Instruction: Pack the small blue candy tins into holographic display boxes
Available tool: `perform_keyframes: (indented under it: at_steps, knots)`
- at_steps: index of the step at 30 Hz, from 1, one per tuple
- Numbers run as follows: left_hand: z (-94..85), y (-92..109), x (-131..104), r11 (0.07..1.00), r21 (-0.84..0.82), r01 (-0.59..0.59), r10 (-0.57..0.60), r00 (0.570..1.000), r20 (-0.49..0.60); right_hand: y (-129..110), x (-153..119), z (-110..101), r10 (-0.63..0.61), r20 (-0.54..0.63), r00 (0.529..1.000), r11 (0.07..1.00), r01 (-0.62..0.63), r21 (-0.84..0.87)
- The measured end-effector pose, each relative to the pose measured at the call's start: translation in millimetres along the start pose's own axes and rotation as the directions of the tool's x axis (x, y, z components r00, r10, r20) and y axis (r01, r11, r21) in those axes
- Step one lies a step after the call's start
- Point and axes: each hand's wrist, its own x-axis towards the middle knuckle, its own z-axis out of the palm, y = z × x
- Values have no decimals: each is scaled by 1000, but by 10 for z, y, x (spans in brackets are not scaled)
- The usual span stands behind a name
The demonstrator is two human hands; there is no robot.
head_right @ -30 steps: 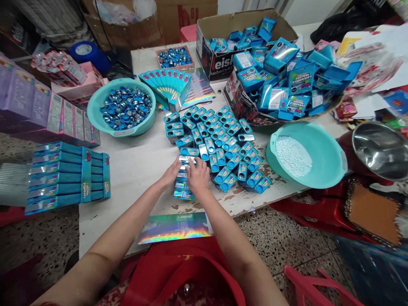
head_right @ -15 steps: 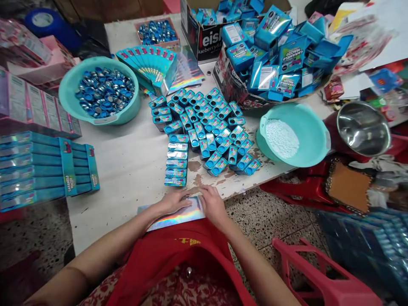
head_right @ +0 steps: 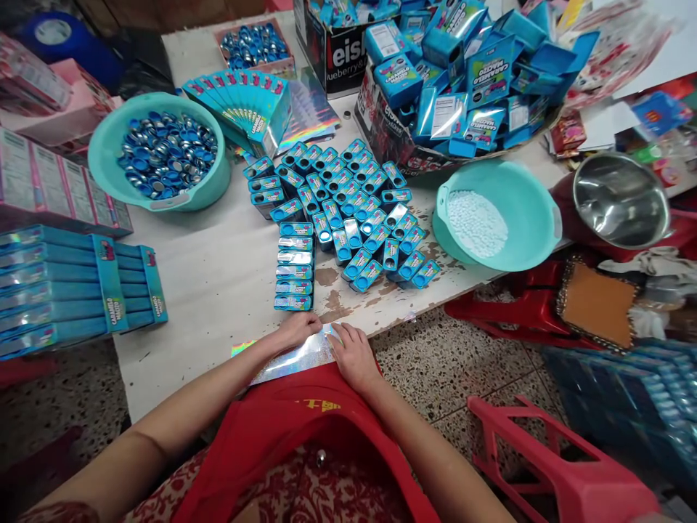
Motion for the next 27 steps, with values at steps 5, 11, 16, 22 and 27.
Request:
perform_keyframes:
  at_steps: [5, 11, 16, 22, 27]
  knots:
    - [-3, 2, 4, 999, 40, 15, -13, 999, -39, -41, 52, -257, 56, 8, 998, 991, -56, 122]
    - [-43, 115, -196, 990, -86, -112, 99, 984, -148, -81, 257, -888, 300, 55, 952, 820, -287, 495]
    - [-162, 384, -440, 650, -653, -389, 287, 921, -263, -84, 537, -1202, 397, 120, 910, 615, -360, 701]
    - [-669, 392, -318, 773, -604, -194, 56, 969, -240, -88, 1114, -911, 532, 35, 846, 497, -346, 796]
    - [-1393, 49, -10, 876, -446, -181, 0, 926, -377, -84, 1920, -569, 619, -113, 777, 563, -338, 754]
